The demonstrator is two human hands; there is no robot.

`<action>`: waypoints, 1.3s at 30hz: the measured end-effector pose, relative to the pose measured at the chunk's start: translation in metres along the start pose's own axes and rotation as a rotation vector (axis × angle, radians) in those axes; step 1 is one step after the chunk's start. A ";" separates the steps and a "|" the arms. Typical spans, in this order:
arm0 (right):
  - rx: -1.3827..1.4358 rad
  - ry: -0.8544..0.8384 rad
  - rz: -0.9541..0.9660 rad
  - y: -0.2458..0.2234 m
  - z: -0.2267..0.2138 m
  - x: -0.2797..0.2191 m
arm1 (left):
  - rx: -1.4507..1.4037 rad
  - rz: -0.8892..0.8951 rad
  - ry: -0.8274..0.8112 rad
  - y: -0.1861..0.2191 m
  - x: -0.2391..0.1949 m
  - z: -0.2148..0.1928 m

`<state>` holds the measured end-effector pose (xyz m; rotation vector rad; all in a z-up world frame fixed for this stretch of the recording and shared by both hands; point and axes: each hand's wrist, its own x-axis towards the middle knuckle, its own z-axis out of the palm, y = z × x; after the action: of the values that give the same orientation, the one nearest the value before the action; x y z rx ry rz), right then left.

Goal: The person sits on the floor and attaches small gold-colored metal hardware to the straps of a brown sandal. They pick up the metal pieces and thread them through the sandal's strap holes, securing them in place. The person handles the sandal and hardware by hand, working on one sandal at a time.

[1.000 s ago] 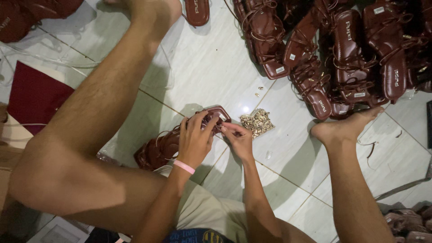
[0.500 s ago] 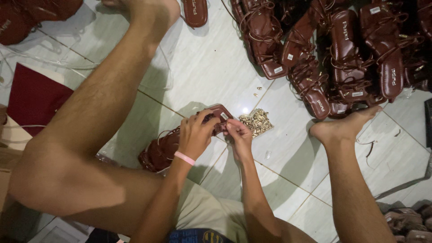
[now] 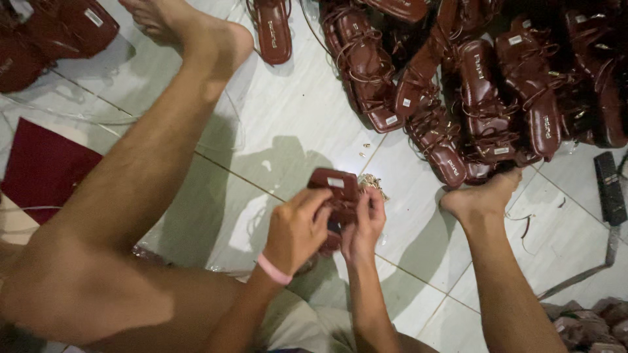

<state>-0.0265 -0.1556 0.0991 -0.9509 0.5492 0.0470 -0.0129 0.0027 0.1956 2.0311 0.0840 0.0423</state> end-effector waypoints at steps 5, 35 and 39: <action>-0.133 -0.047 0.055 -0.051 0.000 -0.055 | -0.129 -0.305 -0.143 0.051 -0.034 -0.017; -0.912 -0.014 -0.080 0.025 -0.010 -0.006 | -0.024 -0.046 -0.221 -0.045 -0.046 0.001; -0.932 -0.033 -0.074 0.028 -0.010 -0.004 | -0.159 -0.133 -0.184 -0.050 -0.046 0.002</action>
<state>-0.0418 -0.1460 0.0756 -1.8726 0.4544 0.2683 -0.0605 0.0192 0.1499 1.8571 0.0963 -0.2147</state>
